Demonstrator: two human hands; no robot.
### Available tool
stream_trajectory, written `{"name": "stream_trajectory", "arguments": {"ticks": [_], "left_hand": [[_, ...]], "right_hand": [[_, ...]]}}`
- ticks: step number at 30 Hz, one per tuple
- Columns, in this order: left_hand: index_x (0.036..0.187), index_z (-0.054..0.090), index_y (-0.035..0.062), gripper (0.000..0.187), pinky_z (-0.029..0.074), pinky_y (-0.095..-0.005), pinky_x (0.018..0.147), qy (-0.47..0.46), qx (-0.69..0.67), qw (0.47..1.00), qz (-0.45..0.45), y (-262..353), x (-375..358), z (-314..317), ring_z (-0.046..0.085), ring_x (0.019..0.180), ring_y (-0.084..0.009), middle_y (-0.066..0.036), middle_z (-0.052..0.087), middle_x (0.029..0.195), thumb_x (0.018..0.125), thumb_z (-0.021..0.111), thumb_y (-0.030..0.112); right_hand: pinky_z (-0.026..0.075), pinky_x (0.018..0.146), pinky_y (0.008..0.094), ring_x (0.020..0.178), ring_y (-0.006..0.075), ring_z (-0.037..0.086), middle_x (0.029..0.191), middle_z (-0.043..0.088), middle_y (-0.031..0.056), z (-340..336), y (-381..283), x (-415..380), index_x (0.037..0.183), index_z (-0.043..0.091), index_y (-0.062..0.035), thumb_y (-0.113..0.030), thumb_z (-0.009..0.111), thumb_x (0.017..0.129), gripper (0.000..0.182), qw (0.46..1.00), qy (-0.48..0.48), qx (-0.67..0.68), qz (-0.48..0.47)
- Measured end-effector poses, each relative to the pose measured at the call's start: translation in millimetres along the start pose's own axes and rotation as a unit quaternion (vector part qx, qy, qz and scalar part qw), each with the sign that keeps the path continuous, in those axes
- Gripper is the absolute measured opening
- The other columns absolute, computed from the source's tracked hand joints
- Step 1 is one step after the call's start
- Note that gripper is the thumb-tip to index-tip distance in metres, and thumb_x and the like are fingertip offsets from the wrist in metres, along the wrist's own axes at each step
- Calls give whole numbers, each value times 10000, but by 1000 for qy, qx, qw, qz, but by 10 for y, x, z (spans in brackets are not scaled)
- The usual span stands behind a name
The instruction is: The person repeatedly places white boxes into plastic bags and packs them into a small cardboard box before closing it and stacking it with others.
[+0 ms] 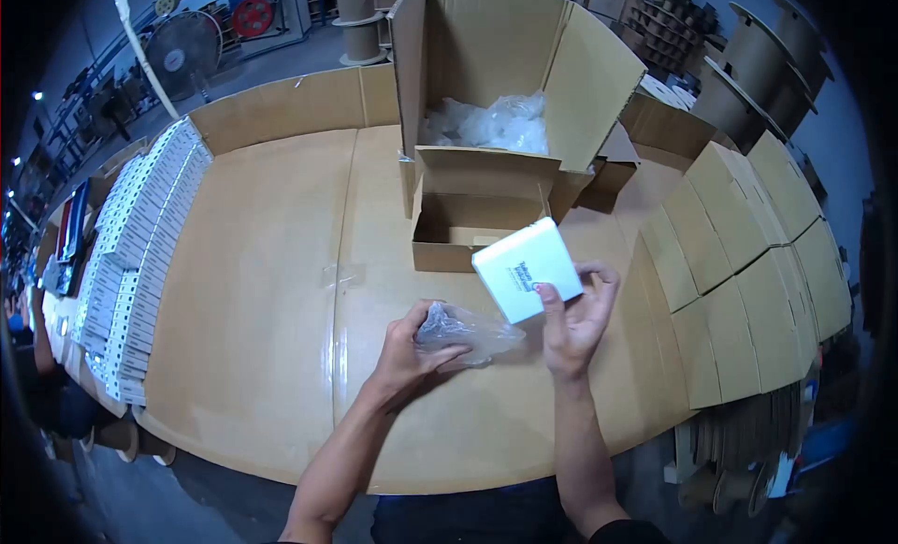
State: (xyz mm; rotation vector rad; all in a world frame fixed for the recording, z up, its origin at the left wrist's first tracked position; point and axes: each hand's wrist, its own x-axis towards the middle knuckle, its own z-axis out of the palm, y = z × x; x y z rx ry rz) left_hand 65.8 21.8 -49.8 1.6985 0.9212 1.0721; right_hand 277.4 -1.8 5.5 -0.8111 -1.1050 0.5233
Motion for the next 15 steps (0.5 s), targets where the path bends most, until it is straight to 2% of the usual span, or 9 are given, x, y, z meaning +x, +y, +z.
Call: {"name": "stream_trajectory", "arguments": {"ticks": [2, 3, 8, 11, 15], "left_hand": [[1129, 608, 2, 520, 589, -327, 854, -3, -13, 1000, 2, 18, 7, 26, 719, 947, -174, -107, 735, 1005, 720, 920, 80], [1134, 612, 2, 521, 592, -331, 840, 0, -7, 1000, 17, 2, 2, 29, 728, 939, -184, -116, 741, 1006, 719, 918, 80], [1190, 589, 1, 575, 590, -338, 855, 17, -16, 999, 22, -43, 19, 34, 723, 976, -195, -137, 737, 1034, 721, 913, 77], [1215, 573, -2, 600, 589, -336, 859, 4, 31, 999, 10, -55, 27, 14, 718, 982, -195, -141, 733, 1044, 724, 909, 71], [1194, 582, -9, 591, 586, -333, 867, -4, 25, 1000, 2, -20, 22, 26, 717, 979, -188, -135, 735, 1035, 716, 917, 83]], "right_hand": [[492, 916, 283, 1017, 134, 558, 1121, 528, 98, 86, 69, -42, 1196, 393, -39, 51, 720, 903, 448, 999, -29, 22, -9], [509, 901, 277, 1004, 129, 562, 1103, 540, 96, 118, 89, -67, 1127, 398, -44, 43, 735, 896, 418, 999, -30, 33, 16], [519, 875, 272, 964, 119, 574, 1063, 569, 99, 93, 108, -143, 1068, 404, -43, 5, 731, 915, 364, 997, -44, 47, 51], [518, 851, 260, 953, 115, 580, 1064, 576, 108, 27, 148, -145, 1052, 402, -45, -19, 723, 929, 344, 998, -22, 37, 41], [523, 844, 260, 946, 115, 586, 1050, 585, 111, 14, 147, -140, 1031, 401, -46, -22, 721, 933, 336, 998, -16, 44, 48]]}}
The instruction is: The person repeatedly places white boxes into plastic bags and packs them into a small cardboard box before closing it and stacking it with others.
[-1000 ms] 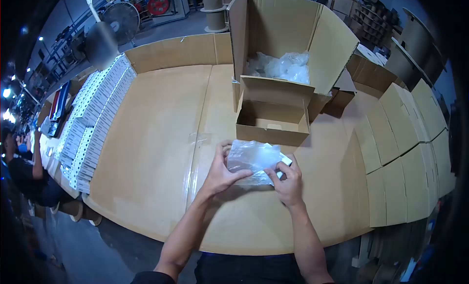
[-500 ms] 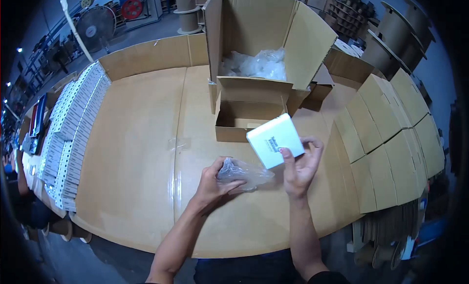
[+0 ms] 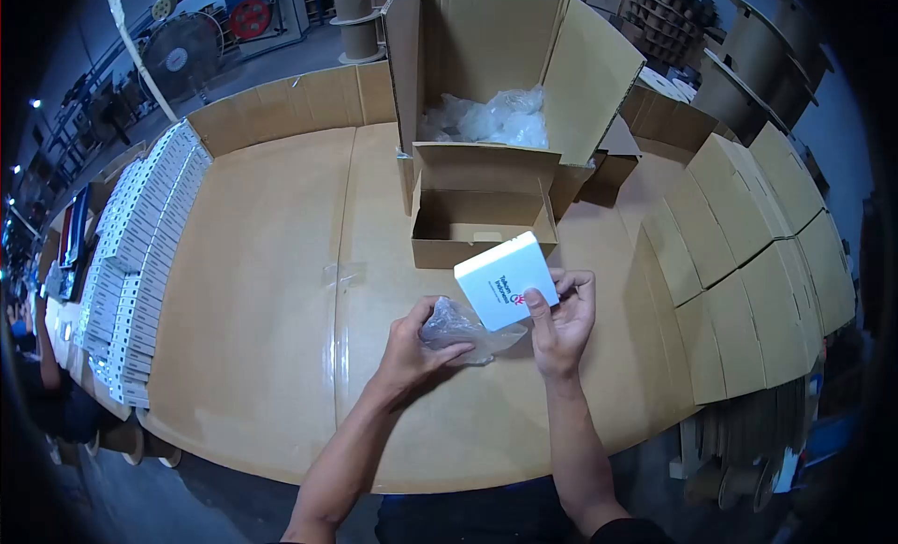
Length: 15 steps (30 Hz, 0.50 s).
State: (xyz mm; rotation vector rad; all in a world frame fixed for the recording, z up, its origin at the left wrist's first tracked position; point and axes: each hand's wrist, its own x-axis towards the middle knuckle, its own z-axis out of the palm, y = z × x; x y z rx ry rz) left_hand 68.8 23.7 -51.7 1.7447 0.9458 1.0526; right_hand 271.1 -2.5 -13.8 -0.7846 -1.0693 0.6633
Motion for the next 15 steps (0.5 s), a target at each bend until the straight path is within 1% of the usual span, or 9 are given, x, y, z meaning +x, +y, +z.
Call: {"name": "stream_trajectory", "arguments": {"ticks": [2, 5, 8, 11, 15], "left_hand": [[1177, 587, -10, 593, 582, -333, 885, 1, -2, 1000, -10, -9, -2, 11, 714, 991, -183, -122, 738, 1028, 709, 931, 113], [1180, 592, -10, 592, 579, -333, 888, 1, -10, 999, -32, 23, 7, 1, 711, 979, -175, -122, 737, 1028, 708, 930, 108], [1176, 607, -7, 547, 581, -327, 856, 14, -6, 1000, -7, 19, 11, 0, 715, 966, -183, -135, 734, 1032, 723, 905, 65], [1191, 596, -14, 580, 560, -322, 923, 6, -39, 999, -29, -28, 2, -4, 687, 1001, -163, -111, 719, 1072, 718, 920, 76], [1189, 599, -15, 563, 556, -318, 933, -20, -40, 999, -29, -50, -13, 0, 679, 1015, -162, -108, 713, 1081, 728, 913, 67]], "right_hand": [[527, 842, 265, 943, 115, 589, 1048, 590, 113, -2, 1, -13, 1022, 401, -47, -19, 722, 931, 335, 1000, -12, -7, 24], [534, 831, 261, 940, 116, 595, 1043, 592, 110, 3, 51, -30, 1023, 403, -43, -12, 723, 928, 335, 999, -20, -4, 44], [538, 817, 245, 941, 113, 594, 1045, 576, 104, -25, 77, -27, 1029, 410, -37, 16, 713, 923, 326, 999, -23, -35, 23], [528, 797, 246, 918, 106, 580, 1037, 559, 89, -117, 28, 25, 1060, 426, -32, 8, 700, 932, 306, 998, -27, -54, 6], [505, 758, 240, 896, 93, 565, 1011, 552, 60, -165, 22, 43, 1100, 465, -34, -5, 705, 931, 295, 998, -41, -52, 0]]}}
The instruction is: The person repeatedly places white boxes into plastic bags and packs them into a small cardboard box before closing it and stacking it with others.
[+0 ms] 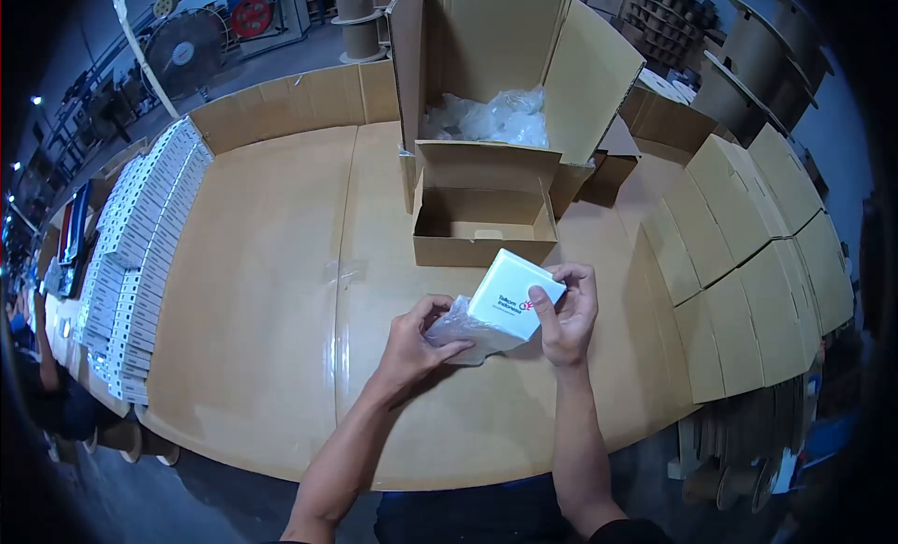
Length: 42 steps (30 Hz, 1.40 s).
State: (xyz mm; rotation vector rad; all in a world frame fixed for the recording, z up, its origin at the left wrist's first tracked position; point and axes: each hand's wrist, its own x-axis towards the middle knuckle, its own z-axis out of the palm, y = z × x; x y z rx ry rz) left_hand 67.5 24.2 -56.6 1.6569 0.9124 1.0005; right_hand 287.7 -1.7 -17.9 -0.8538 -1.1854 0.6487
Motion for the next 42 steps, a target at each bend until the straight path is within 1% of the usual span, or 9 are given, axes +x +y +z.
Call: {"name": "stream_trajectory", "arguments": {"ticks": [12, 15, 20, 23, 25, 31, 34, 40, 42], "left_hand": [[1184, 642, -22, 524, 556, -311, 907, 14, -99, 993, -66, 132, -10, 12, 684, 1014, -162, -116, 726, 1085, 748, 906, 102], [1201, 644, -40, 353, 534, -267, 801, 0, -153, 982, -111, 30, -8, -33, 657, 909, -105, -57, 719, 1006, 920, 758, 141], [1216, 655, -41, 322, 491, -217, 690, 42, -149, 977, -144, -170, 13, -52, 618, 796, -56, -27, 705, 947, 1014, 652, 210], [1246, 604, -9, 301, 395, -197, 539, 106, -209, 964, -128, -120, 40, -74, 546, 648, -16, 3, 692, 843, 1026, 632, 196], [1255, 538, 42, 272, 304, -194, 467, 123, -198, 963, -135, -168, 53, -109, 469, 563, 11, 20, 671, 768, 1037, 614, 188], [1204, 505, 88, 204, 289, -192, 465, 138, -235, 960, -68, -168, 44, -96, 447, 565, 8, -2, 671, 804, 1050, 591, 189], [1191, 521, 81, 196, 351, -198, 534, 120, -272, 952, -71, -234, 31, -166, 502, 659, -9, -8, 677, 875, 1042, 605, 177], [1134, 552, 81, 99, 451, -238, 741, 123, -255, 957, 64, -307, 72, -113, 545, 837, -56, -78, 674, 1155, 1045, 577, 116], [1119, 538, 84, 73, 446, -194, 653, 110, -286, 950, 66, -283, 69, -131, 534, 780, -48, -114, 665, 1204, 1052, 554, 106]], "right_hand": [[474, 724, 235, 785, 81, 562, 888, 567, 28, 257, 190, 29, 1014, 505, -30, -54, 716, 942, 224, 996, -25, -24, 85], [456, 712, 226, 782, 63, 535, 859, 565, 1, 184, 150, 27, 978, 527, -22, -158, 676, 995, 202, 985, -54, -97, 135], [479, 795, 242, 881, 89, 573, 985, 599, 49, 172, 141, -17, 1111, 516, -26, -132, 664, 996, 215, 973, -82, -32, 213], [543, 930, 299, 1051, 154, 626, 1199, 592, 145, 141, 95, -73, 1284, 420, -41, -52, 675, 967, 407, 961, -110, 54, 250], [551, 901, 292, 1043, 149, 623, 1179, 600, 144, 126, 198, -119, 1306, 409, -43, -40, 680, 960, 440, 959, -101, 99, 245], [524, 790, 209, 890, 60, 616, 966, 656, 36, 169, 319, -183, 1083, 596, 20, -24, 657, 977, 131, 962, -68, 80, 252], [505, 776, 196, 851, 44, 591, 953, 648, 24, 159, 312, -194, 1094, 593, 18, -22, 633, 991, 118, 966, -80, 37, 245], [443, 915, 243, 980, 71, 532, 1161, 627, 74, 218, 165, -145, 1077, 572, -20, -15, 563, 1012, 66, 981, -101, 81, 146], [414, 1007, 295, 1086, 119, 524, 1254, 594, 109, 165, 239, -141, 1080, 548, -36, -34, 555, 1014, 67, 977, -124, 94, 143]]}}
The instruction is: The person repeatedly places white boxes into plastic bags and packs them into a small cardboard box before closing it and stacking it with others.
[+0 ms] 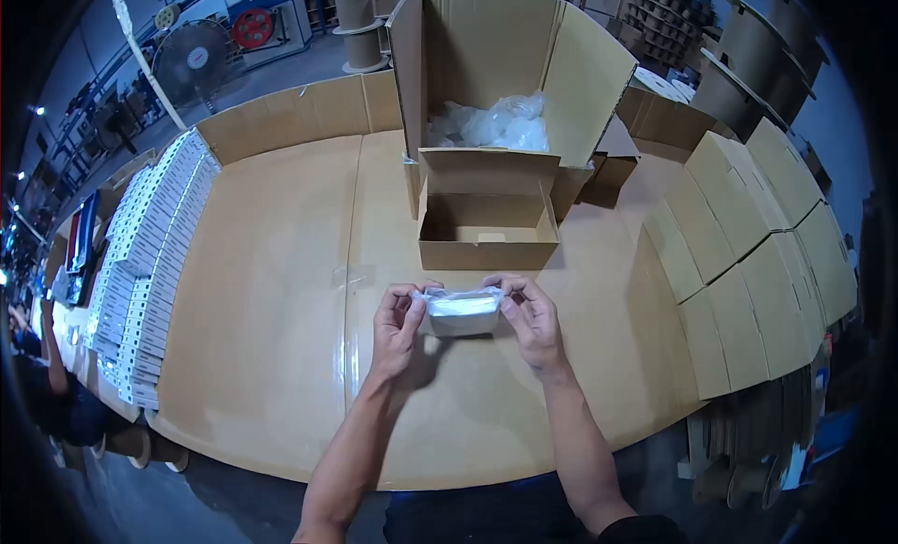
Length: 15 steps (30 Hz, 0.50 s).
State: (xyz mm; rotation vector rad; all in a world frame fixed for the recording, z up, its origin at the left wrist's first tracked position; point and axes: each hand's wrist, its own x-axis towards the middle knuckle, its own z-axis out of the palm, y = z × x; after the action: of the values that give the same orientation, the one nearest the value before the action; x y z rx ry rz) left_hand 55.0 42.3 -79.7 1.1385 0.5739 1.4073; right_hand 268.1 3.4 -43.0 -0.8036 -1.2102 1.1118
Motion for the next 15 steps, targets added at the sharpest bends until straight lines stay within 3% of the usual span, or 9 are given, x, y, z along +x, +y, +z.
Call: {"name": "stream_trajectory", "arguments": {"ticks": [3, 6, 9, 12, 13, 15], "left_hand": [[1118, 519, 91, 70, 364, -135, 520, 32, -92, 994, -40, 59, -30, 62, 456, 647, 0, -119, 665, 1171, 1055, 545, 108], [1109, 514, 94, 58, 336, -125, 505, 97, -137, 981, -100, 73, -57, 171, 386, 588, 15, -124, 654, 1173, 1055, 536, 95], [1183, 517, 88, 178, 435, -151, 582, 33, -162, 983, -84, 32, -35, 107, 501, 669, -17, -118, 641, 1193, 1021, 588, 62], [1325, 482, 80, 405, 514, -216, 716, -15, 36, 998, -42, 114, -41, 187, 606, 818, -76, -113, 626, 1225, 966, 664, 33], [1319, 551, 45, 444, 516, -265, 832, -23, 62, 996, -57, 184, -44, 220, 634, 963, -124, -94, 652, 1169, 913, 729, 16], [1138, 627, 24, 253, 502, -254, 817, -42, 89, 992, -76, 178, -43, 184, 626, 946, -113, -83, 673, 1094, 910, 736, 22]], "right_hand": [[406, 1064, 337, 1182, 171, 537, 1235, 594, 147, 11, -2, 28, 1068, 517, -55, -49, 543, 1020, 55, 999, 3, 33, -19], [442, 1021, 311, 1154, 160, 559, 1213, 606, 138, 123, -40, 25, 1151, 522, -42, -44, 601, 997, 172, 997, 26, 69, 6], [487, 960, 283, 1076, 145, 604, 1179, 645, 123, 127, -78, -30, 1238, 557, -2, -17, 659, 963, 294, 991, -1, -54, 118], [517, 909, 270, 992, 133, 634, 1143, 686, 87, 62, 89, -43, 1223, 641, 29, 8, 695, 934, 295, 990, -18, -54, 132], [521, 892, 266, 972, 123, 637, 1130, 693, 77, 44, 113, -54, 1191, 668, 22, -14, 694, 941, 254, 991, -24, -69, 115], [528, 857, 260, 932, 103, 644, 1105, 709, 59, 21, 107, -54, 1128, 723, 10, -57, 691, 956, 187, 991, -38, -99, 79]]}}
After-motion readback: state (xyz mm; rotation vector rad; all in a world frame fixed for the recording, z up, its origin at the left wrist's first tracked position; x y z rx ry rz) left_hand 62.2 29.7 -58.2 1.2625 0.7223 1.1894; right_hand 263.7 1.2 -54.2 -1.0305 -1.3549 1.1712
